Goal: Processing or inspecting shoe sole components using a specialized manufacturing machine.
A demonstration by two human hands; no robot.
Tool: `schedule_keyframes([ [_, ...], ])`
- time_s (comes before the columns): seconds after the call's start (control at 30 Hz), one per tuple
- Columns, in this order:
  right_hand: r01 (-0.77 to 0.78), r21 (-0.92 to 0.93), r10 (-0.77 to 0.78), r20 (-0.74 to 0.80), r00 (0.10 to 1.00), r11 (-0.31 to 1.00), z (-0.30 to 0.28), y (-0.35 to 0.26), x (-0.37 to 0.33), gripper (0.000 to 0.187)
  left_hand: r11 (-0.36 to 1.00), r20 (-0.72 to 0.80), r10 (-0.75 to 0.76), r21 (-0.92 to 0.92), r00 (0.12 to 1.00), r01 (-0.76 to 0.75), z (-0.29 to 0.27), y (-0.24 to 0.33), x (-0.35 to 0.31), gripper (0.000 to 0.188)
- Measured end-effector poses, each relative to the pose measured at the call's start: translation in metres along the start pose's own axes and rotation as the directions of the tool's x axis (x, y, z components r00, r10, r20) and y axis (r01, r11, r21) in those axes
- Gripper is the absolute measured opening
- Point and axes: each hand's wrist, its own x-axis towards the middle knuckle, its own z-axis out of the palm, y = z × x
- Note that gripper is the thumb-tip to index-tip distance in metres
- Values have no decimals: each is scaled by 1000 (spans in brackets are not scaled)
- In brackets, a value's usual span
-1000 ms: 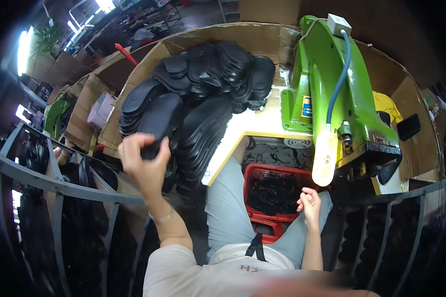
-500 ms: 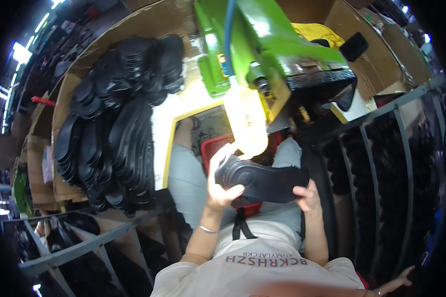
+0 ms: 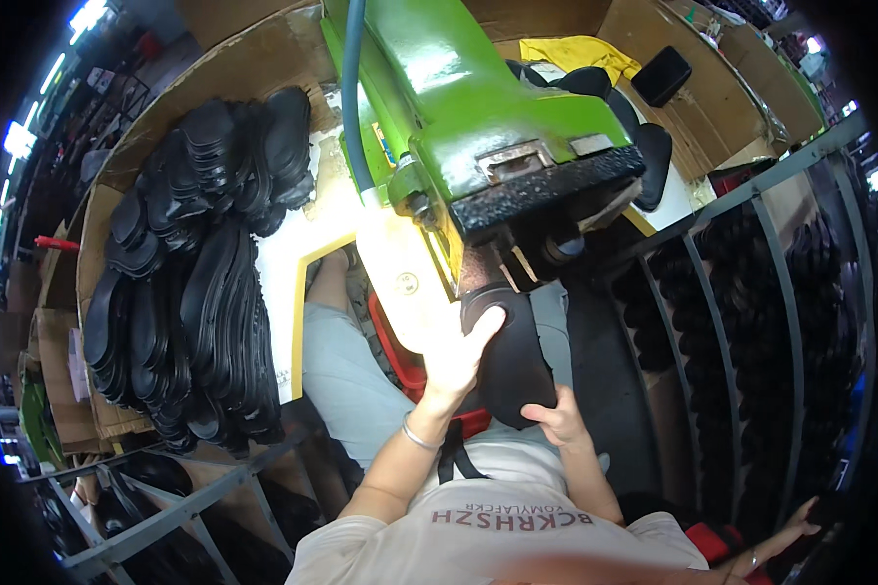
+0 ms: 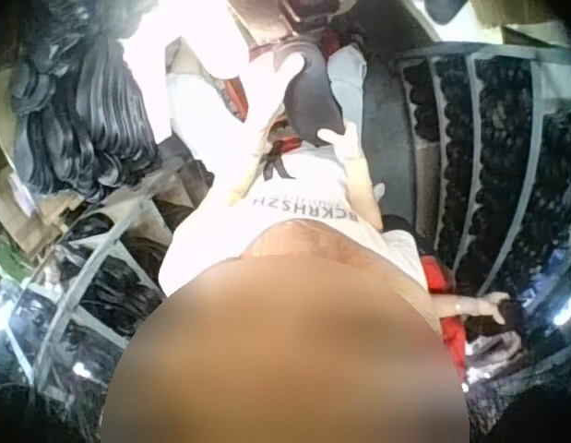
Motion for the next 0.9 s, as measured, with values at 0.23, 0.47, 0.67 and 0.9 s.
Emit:
schedule_keyframes([
  [0.23, 342, -47, -334, -374, 865, 938, -14, -89, 7, 55, 909, -48, 222, 371, 974, -189, -11, -22, 0, 13],
  [0.47, 500, 36, -483, -212, 850, 865, 7, -168, 90, 47, 951, -1, 283, 131, 959, -281, -23, -3, 7, 13],
  [0.67, 436, 200, -438, -38, 898, 877, 45, -133, 111, 44, 991, -69, 130, -26, 989, -132, -75, 18, 1, 23],
  [0.9, 475, 3, -475, -35, 879, 880, 104, -97, 95, 41, 985, -237, -44, -170, 970, 3, -131, 13, -39, 23],
])
